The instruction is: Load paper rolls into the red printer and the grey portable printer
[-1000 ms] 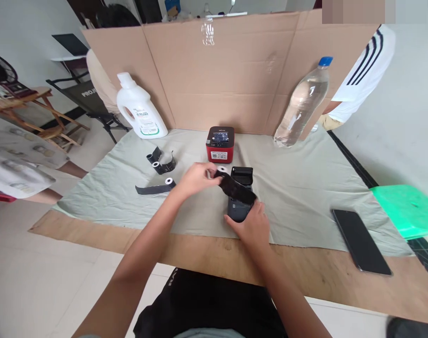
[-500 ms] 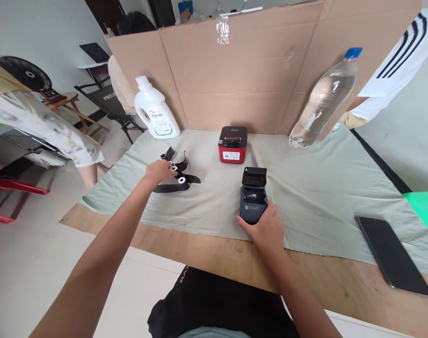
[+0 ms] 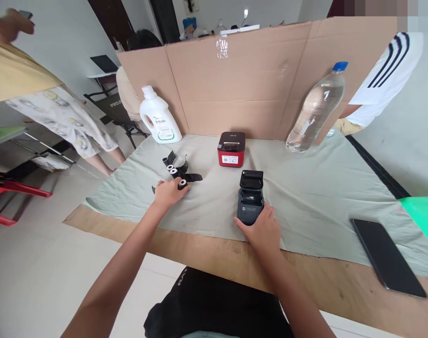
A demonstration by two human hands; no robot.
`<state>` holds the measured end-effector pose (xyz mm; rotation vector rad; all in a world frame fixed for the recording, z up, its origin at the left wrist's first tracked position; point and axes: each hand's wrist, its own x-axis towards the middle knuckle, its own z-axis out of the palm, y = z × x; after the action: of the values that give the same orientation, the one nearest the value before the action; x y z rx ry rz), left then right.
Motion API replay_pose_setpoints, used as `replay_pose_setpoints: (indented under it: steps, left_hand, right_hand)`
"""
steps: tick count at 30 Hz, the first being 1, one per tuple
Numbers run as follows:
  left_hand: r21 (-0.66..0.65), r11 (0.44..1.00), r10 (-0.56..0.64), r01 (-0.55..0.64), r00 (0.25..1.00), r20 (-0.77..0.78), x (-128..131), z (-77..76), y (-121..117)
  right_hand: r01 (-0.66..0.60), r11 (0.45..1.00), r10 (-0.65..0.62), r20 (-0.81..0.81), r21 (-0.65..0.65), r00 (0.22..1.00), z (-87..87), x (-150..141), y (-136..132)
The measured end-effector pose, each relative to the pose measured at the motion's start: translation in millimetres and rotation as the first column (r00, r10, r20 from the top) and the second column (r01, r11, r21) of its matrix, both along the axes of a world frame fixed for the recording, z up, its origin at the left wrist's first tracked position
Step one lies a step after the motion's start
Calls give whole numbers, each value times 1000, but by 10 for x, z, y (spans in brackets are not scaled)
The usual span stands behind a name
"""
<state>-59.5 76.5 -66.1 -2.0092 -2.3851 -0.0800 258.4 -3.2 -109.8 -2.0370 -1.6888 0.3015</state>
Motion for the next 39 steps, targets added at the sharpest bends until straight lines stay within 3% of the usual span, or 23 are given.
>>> replay_pose_setpoints:
  steps: [4, 6, 7, 8, 10, 12, 14, 18, 21, 24, 27, 32, 35, 39]
  left_hand:
    - [54, 999, 1, -4, 998, 59, 99, -17, -70]
    - [99, 995, -40, 15, 965, 258, 162, 27, -131]
    - [116, 993, -72, 26, 909, 410, 209, 50, -168]
    - [124, 991, -105, 40, 812, 575, 269, 71, -208]
    - [119, 990, -142, 79, 513, 846, 431, 106, -298]
    - [107, 985, -134, 133, 211, 968, 636, 136, -392]
    - [111, 972, -117, 206, 17, 993, 862, 163, -475]
    - [141, 938, -98, 318, -148, 984, 1285, 150, -530]
    - [160, 943, -91, 293, -236, 968, 1512, 36, -481]
    - [161, 952, -99, 262, -236, 967, 1618, -123, -475]
    - [219, 928, -207, 302, -72, 976, 1620, -253, -577]
    - [340, 786, -471, 516, 146, 870, 1617, -401, -714]
    - [501, 703, -677, 505, 258, 689, 1657, -495, -680]
    - [651, 573, -819, 498, 305, 486, 1669, -563, -625]
  right_hand:
    - [2, 1000, -3, 18, 22, 1000, -54, 7, -17]
    - [-20, 994, 17, 29, 110, 999, -49, 26, -31]
    - [-39, 983, 34, 31, 179, 999, -23, 41, -36]
    - [-66, 965, 60, 31, 255, 998, 23, 60, -38]
    - [-148, 913, 153, 19, 380, 988, 177, 106, -22]
    - [-271, 870, 306, -19, 412, 952, 392, 153, 32]
    - [-430, 835, 483, -84, 343, 872, 632, 187, 123]
    - [-702, 706, 707, -159, 92, 689, 1043, 204, 355]
    - [-759, 651, 753, -110, -24, 649, 1215, 218, 530]
    - [-719, 688, 722, -5, -92, 692, 1254, 281, 711]
    - [-643, 734, 670, 74, -219, 739, 1213, 369, 876]
    - [-547, 733, 644, 153, -404, 750, 1143, 404, 999]
    - [-519, 732, 646, 209, -441, 734, 1108, 341, 1006]
    - [-486, 751, 634, 282, -447, 720, 1052, 271, 1011]
